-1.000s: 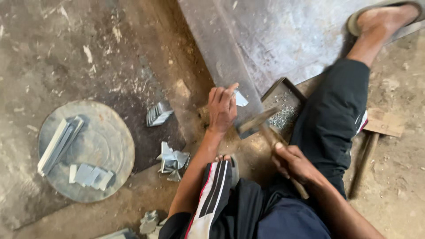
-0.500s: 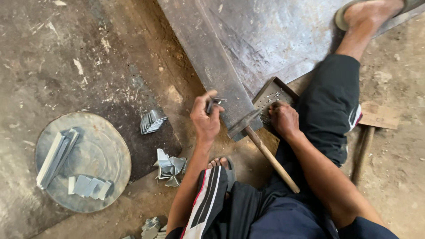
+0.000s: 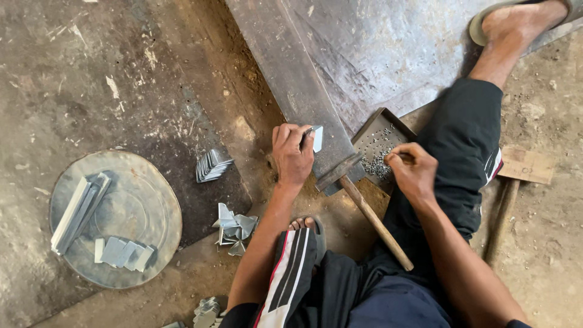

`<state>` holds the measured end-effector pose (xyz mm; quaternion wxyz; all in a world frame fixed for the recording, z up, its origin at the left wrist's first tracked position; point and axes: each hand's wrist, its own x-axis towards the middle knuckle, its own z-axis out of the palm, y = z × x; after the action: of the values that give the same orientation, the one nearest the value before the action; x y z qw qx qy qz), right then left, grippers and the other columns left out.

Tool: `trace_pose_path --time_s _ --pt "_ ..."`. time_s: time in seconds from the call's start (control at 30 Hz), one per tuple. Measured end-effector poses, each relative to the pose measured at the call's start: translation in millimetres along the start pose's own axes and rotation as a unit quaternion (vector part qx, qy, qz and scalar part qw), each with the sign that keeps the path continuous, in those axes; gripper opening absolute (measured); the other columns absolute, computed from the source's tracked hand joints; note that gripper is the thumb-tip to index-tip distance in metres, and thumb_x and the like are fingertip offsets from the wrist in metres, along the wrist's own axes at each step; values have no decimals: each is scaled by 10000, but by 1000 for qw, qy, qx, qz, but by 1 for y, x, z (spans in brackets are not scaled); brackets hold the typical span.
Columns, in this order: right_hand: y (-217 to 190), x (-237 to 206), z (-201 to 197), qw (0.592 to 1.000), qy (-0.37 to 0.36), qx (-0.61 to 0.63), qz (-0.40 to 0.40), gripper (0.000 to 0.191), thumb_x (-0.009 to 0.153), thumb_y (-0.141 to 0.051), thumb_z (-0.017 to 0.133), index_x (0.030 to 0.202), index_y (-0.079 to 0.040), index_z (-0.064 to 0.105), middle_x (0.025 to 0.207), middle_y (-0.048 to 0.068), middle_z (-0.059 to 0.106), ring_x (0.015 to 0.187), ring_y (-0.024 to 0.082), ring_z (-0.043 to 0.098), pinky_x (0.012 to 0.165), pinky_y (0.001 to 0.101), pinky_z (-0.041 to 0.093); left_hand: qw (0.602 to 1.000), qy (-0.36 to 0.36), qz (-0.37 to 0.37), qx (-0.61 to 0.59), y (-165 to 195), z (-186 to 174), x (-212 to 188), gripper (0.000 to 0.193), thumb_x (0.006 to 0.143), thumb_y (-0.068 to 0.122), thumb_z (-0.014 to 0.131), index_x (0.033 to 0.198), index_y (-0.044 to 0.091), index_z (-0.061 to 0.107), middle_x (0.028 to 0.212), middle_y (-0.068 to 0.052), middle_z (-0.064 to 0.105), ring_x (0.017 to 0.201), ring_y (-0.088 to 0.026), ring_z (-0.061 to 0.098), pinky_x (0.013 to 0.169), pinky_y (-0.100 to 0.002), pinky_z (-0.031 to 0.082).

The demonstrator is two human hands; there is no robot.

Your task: The person sits on the floor and repeatedly hammers small metal pieces placed on a metal plate. They pick up pieces from a nearby pile, position them, strike them with a hammer, and place the finished pieces into a tray.

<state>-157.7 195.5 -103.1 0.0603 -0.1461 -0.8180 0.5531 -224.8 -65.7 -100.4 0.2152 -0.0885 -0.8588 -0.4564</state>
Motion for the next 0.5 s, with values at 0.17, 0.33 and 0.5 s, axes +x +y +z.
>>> trace_pose_path --time_s 0.17,0.33,0.5 --pt "-45 -22 7 996 -30 -25 -76 111 921 -88 791 973 -11 731 878 82 731 753 101 647 671 273 526 1000 5 3 24 7 9 -11 217 870 58 752 1083 85 723 997 -84 594 984 -320 571 881 -437 475" --pt "-47 -3 39 919 -119 -217 -307 82 793 9 749 789 -10 670 915 137 673 860 321 669 742 410 525 998 11 44 36 29 33 -17 274 846 17 704 1109 88 724 1020 -82 636 999 -309 579 906 -432 477" --pt "-45 5 46 917 -117 -240 -297 194 799 -55 795 786 -39 602 893 139 613 872 347 636 742 439 505 999 -13 42 -12 28 32 -18 262 876 -10 676 1122 68 718 1015 -82 657 1003 -308 583 918 -412 494"
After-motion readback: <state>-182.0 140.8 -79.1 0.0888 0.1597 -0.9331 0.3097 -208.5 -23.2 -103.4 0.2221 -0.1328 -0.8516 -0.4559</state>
